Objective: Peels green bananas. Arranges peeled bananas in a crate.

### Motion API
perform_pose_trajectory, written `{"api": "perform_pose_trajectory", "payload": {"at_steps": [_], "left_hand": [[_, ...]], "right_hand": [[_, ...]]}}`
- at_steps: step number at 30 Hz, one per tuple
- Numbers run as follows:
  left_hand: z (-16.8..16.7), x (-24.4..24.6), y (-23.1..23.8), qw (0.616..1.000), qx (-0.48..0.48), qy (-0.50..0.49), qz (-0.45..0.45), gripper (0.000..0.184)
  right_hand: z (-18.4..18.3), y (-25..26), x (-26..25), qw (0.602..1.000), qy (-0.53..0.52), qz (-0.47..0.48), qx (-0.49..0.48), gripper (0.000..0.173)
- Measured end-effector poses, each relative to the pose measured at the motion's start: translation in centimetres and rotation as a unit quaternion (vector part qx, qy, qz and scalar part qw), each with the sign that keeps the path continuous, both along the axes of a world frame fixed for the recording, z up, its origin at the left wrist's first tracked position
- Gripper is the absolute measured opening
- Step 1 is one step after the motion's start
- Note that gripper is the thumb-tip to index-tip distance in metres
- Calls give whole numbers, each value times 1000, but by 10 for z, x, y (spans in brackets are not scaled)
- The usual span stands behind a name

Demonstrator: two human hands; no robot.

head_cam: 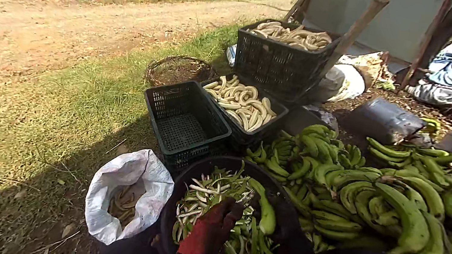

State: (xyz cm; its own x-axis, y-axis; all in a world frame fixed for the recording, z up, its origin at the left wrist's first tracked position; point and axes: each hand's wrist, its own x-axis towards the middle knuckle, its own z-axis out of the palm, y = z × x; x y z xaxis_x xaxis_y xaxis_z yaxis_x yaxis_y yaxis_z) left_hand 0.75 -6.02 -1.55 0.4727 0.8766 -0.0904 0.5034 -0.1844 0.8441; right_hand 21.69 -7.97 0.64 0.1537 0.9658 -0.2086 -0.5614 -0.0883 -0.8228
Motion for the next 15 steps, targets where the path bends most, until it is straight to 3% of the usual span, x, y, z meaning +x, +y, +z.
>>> {"api": "perform_pose_trajectory", "payload": {"at_steps": [3,6,7,9,11,14,15], "left_hand": [[-4,2,-2,998,43,15,-34,48],[4,3,-1,995,66,35,-67,46],[5,4,-3,994,68,33,-76,45],[6,5,-7,994,61,17,-93,43],[6,6,-8,992,48,16,-112,41],[10,8,-8,990,42,23,-133,42],[12,9,-6,989,33,31,-138,43]], "right_hand": [[-15,-1,9,997,-60,3,40,42],[46,-8,-15,992,-74,-66,-78,33],[46,-8,-15,995,-45,-58,-61,33],[17,-2,-1,998,35,15,55,35],[32,5,-7,995,37,-55,-75,29],[-17,11,23,1000,5,30,-4,44],[-18,12,26,999,-11,23,-21,46]]}}
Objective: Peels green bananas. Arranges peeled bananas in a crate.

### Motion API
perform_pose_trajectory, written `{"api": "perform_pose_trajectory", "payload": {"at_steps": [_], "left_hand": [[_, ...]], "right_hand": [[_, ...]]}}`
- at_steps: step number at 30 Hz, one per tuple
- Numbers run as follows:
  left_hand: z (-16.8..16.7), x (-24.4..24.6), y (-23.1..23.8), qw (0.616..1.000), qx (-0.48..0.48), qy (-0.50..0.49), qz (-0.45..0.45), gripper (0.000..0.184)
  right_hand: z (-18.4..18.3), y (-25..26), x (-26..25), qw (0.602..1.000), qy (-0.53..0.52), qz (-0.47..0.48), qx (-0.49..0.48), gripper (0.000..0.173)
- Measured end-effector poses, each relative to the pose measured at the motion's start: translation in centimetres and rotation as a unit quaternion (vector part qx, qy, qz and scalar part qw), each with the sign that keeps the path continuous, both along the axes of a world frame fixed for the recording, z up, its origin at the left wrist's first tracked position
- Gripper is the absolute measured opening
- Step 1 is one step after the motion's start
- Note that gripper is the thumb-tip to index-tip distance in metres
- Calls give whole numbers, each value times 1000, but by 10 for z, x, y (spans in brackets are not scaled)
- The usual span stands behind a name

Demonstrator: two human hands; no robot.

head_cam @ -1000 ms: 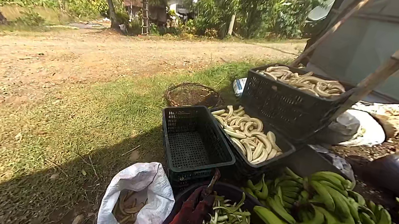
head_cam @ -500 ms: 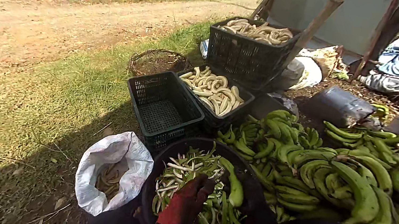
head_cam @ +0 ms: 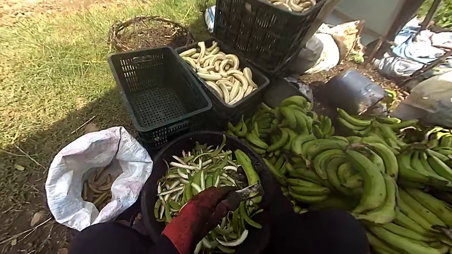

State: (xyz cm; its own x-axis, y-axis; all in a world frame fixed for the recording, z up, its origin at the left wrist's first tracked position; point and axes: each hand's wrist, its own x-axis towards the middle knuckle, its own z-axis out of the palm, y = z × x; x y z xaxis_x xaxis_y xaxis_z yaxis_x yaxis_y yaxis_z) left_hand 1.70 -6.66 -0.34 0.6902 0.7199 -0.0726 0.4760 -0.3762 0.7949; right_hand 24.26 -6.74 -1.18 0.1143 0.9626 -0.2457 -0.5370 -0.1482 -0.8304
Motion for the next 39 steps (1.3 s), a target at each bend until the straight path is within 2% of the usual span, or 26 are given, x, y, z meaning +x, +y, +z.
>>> {"api": "perform_pose_trajectory", "payload": {"at_steps": [2,4,5,7,8,10,11,13,16,19,22,24,25,27,28,30,33,36,39], "left_hand": [[-1,3,4,1000,-6,16,1,43],[-7,8,9,1000,3,27,8,43],[-12,10,12,999,18,31,17,43],[-20,14,20,994,68,54,67,45],[-22,15,25,986,96,80,107,47],[-26,15,38,962,142,124,198,52],[-27,14,45,952,143,127,239,53],[-28,7,56,947,112,95,286,50],[-16,1,41,975,-13,50,217,47],[-5,2,16,985,-135,-2,107,49],[1,3,3,987,-141,-19,75,44],[-3,3,9,993,-60,23,99,43],[-6,4,16,991,-2,52,123,44],[-11,7,34,970,105,112,187,49],[-12,7,44,959,128,132,216,51],[-12,4,57,952,113,132,254,49],[-8,4,42,972,46,74,218,46],[2,10,10,988,-28,51,141,46],[1,14,-7,990,-29,27,139,46]], "right_hand": [[18,1,-11,997,-34,-25,-62,45],[-2,1,-4,1000,-21,-5,-8,54],[-16,1,-1,998,-45,1,39,59],[-24,-7,-14,986,-136,-53,76,57],[-20,-12,-28,980,-172,-91,31,54],[-17,-21,-55,974,-184,-103,-84,54],[-26,-26,-62,977,-165,-77,-111,54],[-44,-34,-69,986,-124,-25,-105,48],[-36,-28,-57,981,-145,-49,-118,49],[-19,-5,-31,958,-244,-125,-88,45],[-19,12,-13,929,-327,-163,-47,48],[-15,11,-20,950,-278,-143,-16,43],[-16,8,-30,972,-200,-122,-10,38],[-33,-4,-45,998,-36,-8,-55,40],[-46,-11,-49,996,-1,54,-65,43],[-47,-23,-55,990,-53,94,-91,44],[-59,-14,-47,997,-32,0,-67,41],[-31,10,-38,988,-33,-153,18,38],[-16,32,-29,962,-74,-262,-1,42]]}}
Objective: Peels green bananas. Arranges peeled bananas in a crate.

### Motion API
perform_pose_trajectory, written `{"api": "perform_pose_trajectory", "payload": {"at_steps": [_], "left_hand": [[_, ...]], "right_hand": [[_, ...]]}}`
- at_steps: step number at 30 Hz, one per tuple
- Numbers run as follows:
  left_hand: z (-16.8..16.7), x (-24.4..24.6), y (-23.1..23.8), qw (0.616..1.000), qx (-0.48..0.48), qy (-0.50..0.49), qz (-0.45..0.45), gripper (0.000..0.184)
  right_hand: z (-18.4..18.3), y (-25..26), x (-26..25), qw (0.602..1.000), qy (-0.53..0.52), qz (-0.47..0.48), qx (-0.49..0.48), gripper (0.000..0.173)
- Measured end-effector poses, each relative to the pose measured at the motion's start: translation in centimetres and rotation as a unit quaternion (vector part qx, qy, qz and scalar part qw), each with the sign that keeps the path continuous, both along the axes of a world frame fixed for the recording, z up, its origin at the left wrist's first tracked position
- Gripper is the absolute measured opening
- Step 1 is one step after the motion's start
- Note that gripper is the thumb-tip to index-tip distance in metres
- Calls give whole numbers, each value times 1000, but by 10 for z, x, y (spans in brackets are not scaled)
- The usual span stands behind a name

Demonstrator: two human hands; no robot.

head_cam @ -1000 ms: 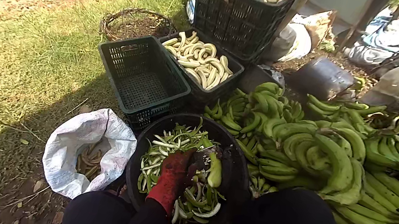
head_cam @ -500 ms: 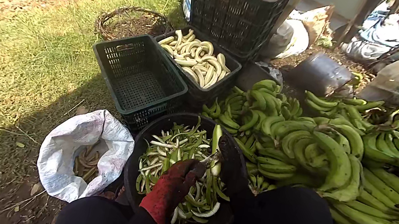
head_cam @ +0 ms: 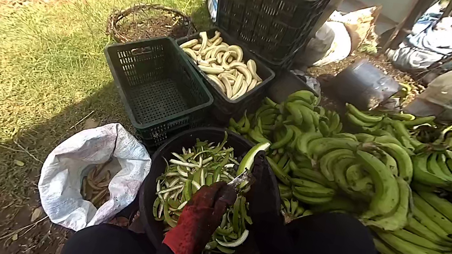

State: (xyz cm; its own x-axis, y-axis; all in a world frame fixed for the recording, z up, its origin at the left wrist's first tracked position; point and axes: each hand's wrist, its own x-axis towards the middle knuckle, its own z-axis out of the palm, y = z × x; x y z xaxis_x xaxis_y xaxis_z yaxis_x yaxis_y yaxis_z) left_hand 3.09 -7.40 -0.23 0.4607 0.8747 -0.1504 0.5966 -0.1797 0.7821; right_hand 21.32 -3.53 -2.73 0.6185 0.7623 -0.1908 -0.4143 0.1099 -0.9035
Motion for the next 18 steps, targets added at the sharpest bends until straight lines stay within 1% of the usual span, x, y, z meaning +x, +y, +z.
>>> {"api": "perform_pose_trajectory", "payload": {"at_steps": [2,4,6,7,9,11,12,13,15,16,17,18], "left_hand": [[0,1,-1,1000,10,-1,14,47],[1,1,1,1000,5,4,28,47],[2,1,3,999,2,11,36,46],[1,1,4,999,4,15,40,46],[-2,0,13,998,9,30,45,47],[-9,-2,29,997,23,51,45,46],[-15,-3,38,996,44,64,45,45],[-21,-6,47,993,68,78,51,44],[-32,-10,62,990,85,91,66,43],[-35,-11,66,990,83,86,76,44],[-36,-11,68,990,80,77,81,45],[-35,-9,66,991,77,67,80,47]], "right_hand": [[-1,10,3,993,-71,-77,-49,45],[4,15,1,982,-125,-116,-81,49],[5,16,-4,978,-137,-127,-90,49],[5,12,-7,979,-144,-108,-90,50],[12,1,-16,985,-152,-30,-81,49],[13,-11,-24,978,-166,96,-86,45],[6,-18,-26,967,-175,166,-84,43],[-5,-25,-26,952,-163,245,-77,42],[-5,-37,-21,896,-149,404,-113,45],[-8,-39,-18,873,-151,445,-133,47],[-9,-41,-16,861,-168,454,-156,49],[-11,-43,-13,864,-192,430,-176,51]]}}
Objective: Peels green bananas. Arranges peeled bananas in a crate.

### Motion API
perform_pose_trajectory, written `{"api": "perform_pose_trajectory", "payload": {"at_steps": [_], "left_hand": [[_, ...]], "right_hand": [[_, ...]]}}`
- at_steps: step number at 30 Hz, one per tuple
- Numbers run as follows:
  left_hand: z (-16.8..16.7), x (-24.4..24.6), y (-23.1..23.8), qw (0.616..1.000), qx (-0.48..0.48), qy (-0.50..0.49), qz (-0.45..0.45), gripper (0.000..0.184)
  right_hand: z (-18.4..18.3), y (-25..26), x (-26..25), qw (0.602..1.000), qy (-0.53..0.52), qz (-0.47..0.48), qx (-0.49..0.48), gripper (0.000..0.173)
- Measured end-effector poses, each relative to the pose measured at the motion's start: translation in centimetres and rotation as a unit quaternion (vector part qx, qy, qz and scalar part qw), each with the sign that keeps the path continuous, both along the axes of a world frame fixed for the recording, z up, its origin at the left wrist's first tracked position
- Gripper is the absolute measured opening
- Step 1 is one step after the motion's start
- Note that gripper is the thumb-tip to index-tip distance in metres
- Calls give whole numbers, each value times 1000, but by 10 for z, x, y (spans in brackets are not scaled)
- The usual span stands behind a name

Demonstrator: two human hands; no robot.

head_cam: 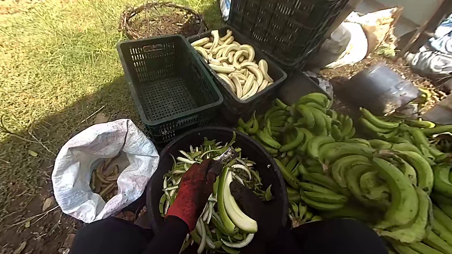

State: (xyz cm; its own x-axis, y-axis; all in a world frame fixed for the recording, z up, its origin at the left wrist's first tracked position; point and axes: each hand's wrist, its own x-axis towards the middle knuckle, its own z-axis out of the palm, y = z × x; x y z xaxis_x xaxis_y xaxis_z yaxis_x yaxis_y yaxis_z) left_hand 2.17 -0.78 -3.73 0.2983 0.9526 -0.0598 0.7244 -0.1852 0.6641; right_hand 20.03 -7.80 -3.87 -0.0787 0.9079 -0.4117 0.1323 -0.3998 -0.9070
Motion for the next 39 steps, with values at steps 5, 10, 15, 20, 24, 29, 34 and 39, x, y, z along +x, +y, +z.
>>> {"api": "perform_pose_trajectory", "payload": {"at_steps": [5,10,15,20,24,29,34,39], "left_hand": [[17,15,-36,997,14,-21,-79,46],[15,21,-49,989,130,1,-64,55],[21,18,-34,997,71,2,-40,47],[8,2,-3,999,-19,8,-41,41],[-6,-2,5,996,-62,57,-34,45],[-2,10,-15,996,-44,8,-82,47],[6,17,-42,975,120,16,-187,53],[4,15,-39,974,173,-16,-145,56]], "right_hand": [[6,28,10,946,-32,-315,72,41],[20,56,9,887,-30,-459,49,43],[15,57,-6,893,-7,-447,60,40],[0,23,4,987,19,-116,109,47],[7,9,19,992,32,123,-15,50],[-32,18,34,963,205,-176,-21,45],[2,34,34,870,374,-318,38,42],[9,30,21,845,436,-304,52,49]]}}
